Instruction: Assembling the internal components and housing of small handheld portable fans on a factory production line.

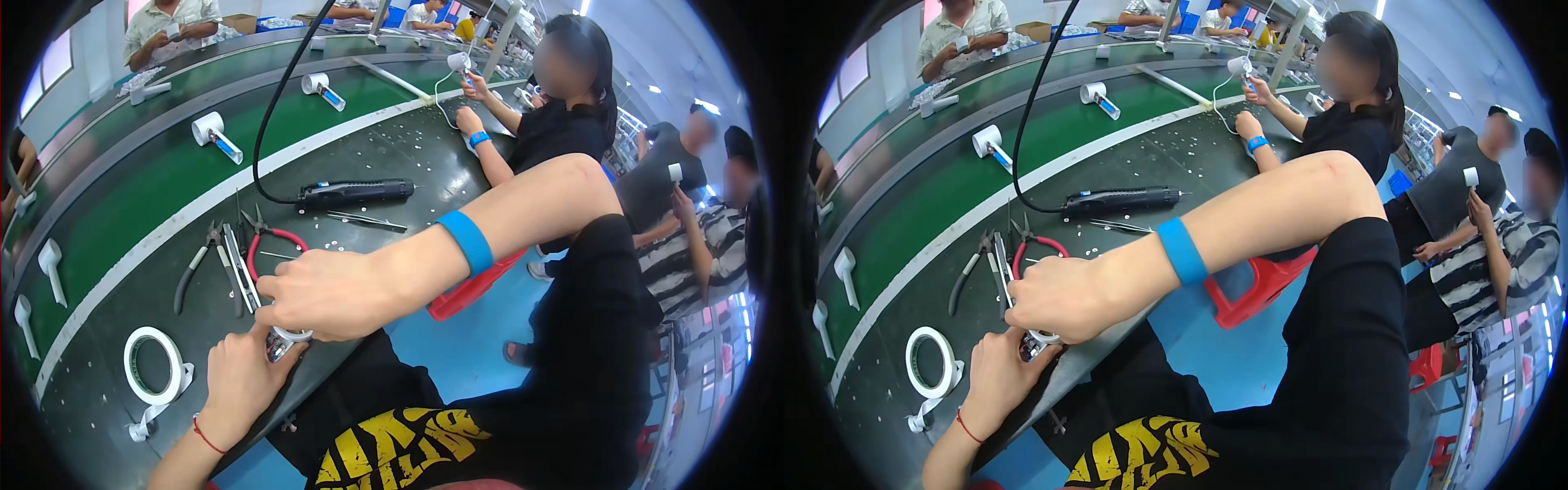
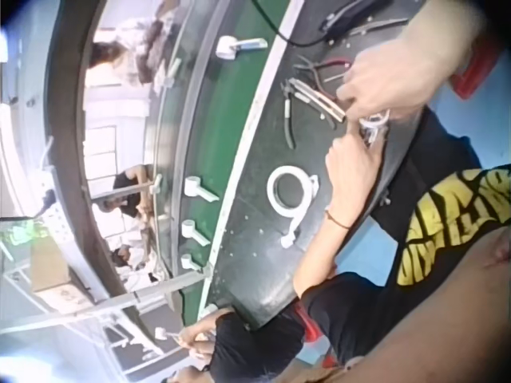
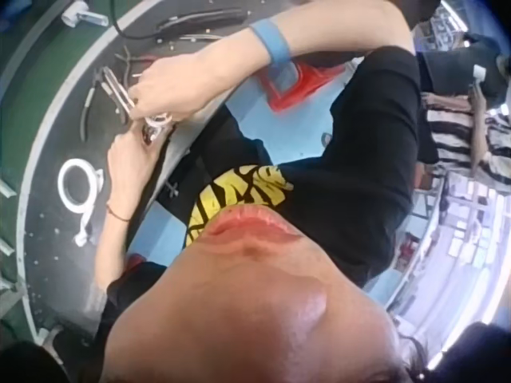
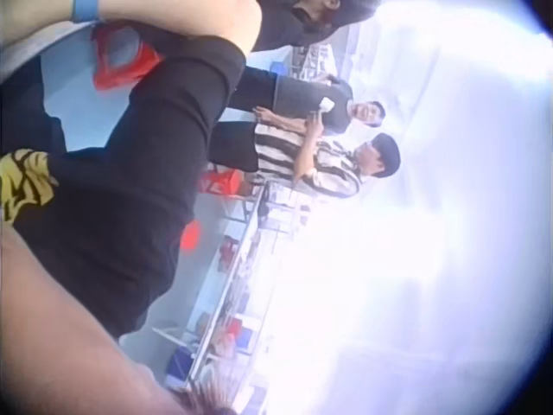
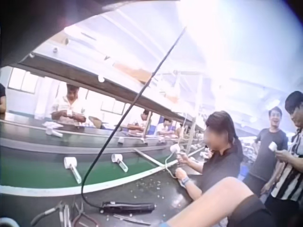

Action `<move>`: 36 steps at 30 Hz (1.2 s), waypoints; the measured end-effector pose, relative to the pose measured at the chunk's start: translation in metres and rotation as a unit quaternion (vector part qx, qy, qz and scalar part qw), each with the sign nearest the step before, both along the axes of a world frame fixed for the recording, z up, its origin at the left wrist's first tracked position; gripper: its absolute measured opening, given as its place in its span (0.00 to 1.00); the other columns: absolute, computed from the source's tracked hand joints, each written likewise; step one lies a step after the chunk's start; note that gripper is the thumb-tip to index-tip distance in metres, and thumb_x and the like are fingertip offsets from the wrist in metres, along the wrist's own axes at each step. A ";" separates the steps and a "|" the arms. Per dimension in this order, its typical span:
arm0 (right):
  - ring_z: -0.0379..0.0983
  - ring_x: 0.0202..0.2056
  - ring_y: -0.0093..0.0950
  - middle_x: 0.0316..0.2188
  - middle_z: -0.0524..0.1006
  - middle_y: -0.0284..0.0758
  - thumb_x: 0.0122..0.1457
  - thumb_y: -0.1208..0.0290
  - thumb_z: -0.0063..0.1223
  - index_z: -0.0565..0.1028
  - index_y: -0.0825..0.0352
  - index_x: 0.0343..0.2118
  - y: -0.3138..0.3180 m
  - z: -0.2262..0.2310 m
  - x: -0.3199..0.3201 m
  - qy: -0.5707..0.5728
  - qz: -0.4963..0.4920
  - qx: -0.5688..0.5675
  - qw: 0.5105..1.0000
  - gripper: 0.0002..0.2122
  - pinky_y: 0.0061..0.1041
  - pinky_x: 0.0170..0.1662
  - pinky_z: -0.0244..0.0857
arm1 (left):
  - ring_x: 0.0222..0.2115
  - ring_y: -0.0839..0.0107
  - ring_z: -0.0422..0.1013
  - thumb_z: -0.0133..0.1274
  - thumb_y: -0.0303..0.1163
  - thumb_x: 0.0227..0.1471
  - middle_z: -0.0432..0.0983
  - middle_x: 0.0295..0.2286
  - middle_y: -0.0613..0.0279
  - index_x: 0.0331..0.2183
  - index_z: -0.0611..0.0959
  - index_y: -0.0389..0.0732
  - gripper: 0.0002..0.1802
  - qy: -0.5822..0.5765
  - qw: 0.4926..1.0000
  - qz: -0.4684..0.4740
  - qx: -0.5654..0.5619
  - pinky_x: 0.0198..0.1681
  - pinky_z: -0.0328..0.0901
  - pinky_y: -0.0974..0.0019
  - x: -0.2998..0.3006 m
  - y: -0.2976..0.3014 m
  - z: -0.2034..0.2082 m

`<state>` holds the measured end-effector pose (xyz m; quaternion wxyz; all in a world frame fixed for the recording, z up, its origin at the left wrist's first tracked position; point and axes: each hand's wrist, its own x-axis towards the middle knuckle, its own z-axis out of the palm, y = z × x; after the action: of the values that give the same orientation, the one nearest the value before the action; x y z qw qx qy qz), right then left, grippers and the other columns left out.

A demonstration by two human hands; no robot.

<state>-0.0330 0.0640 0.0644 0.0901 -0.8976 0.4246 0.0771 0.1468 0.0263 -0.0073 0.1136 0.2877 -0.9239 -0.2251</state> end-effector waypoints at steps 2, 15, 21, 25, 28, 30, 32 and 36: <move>0.74 0.36 0.41 0.35 0.71 0.46 0.36 0.71 0.66 0.69 0.71 0.42 -0.004 -0.001 0.000 0.002 0.011 0.006 1.000 0.27 0.37 0.33 0.70 | 0.17 0.51 0.72 0.63 0.45 0.41 0.73 0.13 0.52 0.30 0.79 0.37 0.21 -0.013 1.000 0.007 -0.002 0.22 0.67 0.54 0.000 0.002 0.001; 0.74 0.32 0.44 0.33 0.71 0.51 0.30 0.68 0.69 0.69 0.75 0.38 -0.023 0.030 0.002 0.022 0.029 0.068 0.997 0.29 0.37 0.31 0.71 | 0.17 0.52 0.73 0.61 0.48 0.43 0.74 0.14 0.53 0.31 0.81 0.37 0.23 -0.051 0.999 0.004 0.000 0.22 0.67 0.54 -0.003 -0.003 0.006; 0.73 0.35 0.40 0.34 0.71 0.46 0.36 0.67 0.67 0.69 0.75 0.40 0.036 0.098 -0.013 -0.092 -0.029 -0.108 0.989 0.28 0.33 0.38 0.71 | 0.17 0.51 0.72 0.63 0.43 0.41 0.73 0.14 0.56 0.35 0.79 0.37 0.22 -0.018 0.998 -0.028 -0.053 0.21 0.66 0.54 0.001 0.000 0.014; 0.66 0.47 0.35 0.45 0.63 0.41 0.37 0.77 0.59 0.66 0.66 0.52 0.068 0.046 -0.048 -0.390 -0.168 -0.066 0.903 0.33 0.28 0.49 0.65 | 0.26 0.51 0.73 0.63 0.38 0.40 0.74 0.26 0.51 0.46 0.73 0.36 0.31 -0.013 0.992 0.048 -0.116 0.27 0.66 0.54 0.005 0.000 0.003; 0.59 0.57 0.28 0.53 0.60 0.36 0.45 0.78 0.60 0.60 0.70 0.57 0.086 -0.014 -0.067 -0.691 -0.251 0.066 0.674 0.33 0.29 0.60 0.54 | 0.36 0.55 0.68 0.64 0.37 0.40 0.71 0.34 0.51 0.51 0.68 0.29 0.39 -0.029 0.985 0.072 -0.157 0.38 0.64 0.59 -0.004 0.008 0.022; 0.60 0.56 0.27 0.54 0.64 0.38 0.46 0.81 0.62 0.56 0.72 0.59 0.093 -0.043 -0.072 -0.765 -0.278 0.055 0.579 0.36 0.29 0.57 0.57 | 0.42 0.49 0.63 0.64 0.35 0.40 0.66 0.41 0.47 0.55 0.62 0.28 0.44 0.001 0.978 0.063 -0.196 0.46 0.60 0.55 -0.008 0.016 0.038; 0.63 0.54 0.25 0.51 0.67 0.35 0.45 0.83 0.61 0.58 0.70 0.57 0.106 -0.040 -0.066 -0.803 -0.329 0.035 0.495 0.34 0.27 0.56 0.58 | 0.43 0.50 0.62 0.64 0.34 0.39 0.66 0.43 0.47 0.53 0.67 0.32 0.40 0.025 0.969 0.046 -0.239 0.47 0.59 0.56 -0.025 0.021 0.062; 0.65 0.53 0.27 0.49 0.68 0.36 0.43 0.82 0.62 0.61 0.68 0.55 0.097 -0.038 -0.057 -0.721 -0.302 -0.073 0.619 0.33 0.26 0.54 0.61 | 0.53 0.50 0.59 0.68 0.38 0.36 0.62 0.51 0.47 0.55 0.65 0.35 0.46 0.174 0.979 -0.109 0.003 0.56 0.56 0.56 -0.057 0.029 0.094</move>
<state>-0.0899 0.1614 0.0261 0.3197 -0.4892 0.4746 -0.6582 0.0900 0.0556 0.0866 0.2469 0.1417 -0.9151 -0.2856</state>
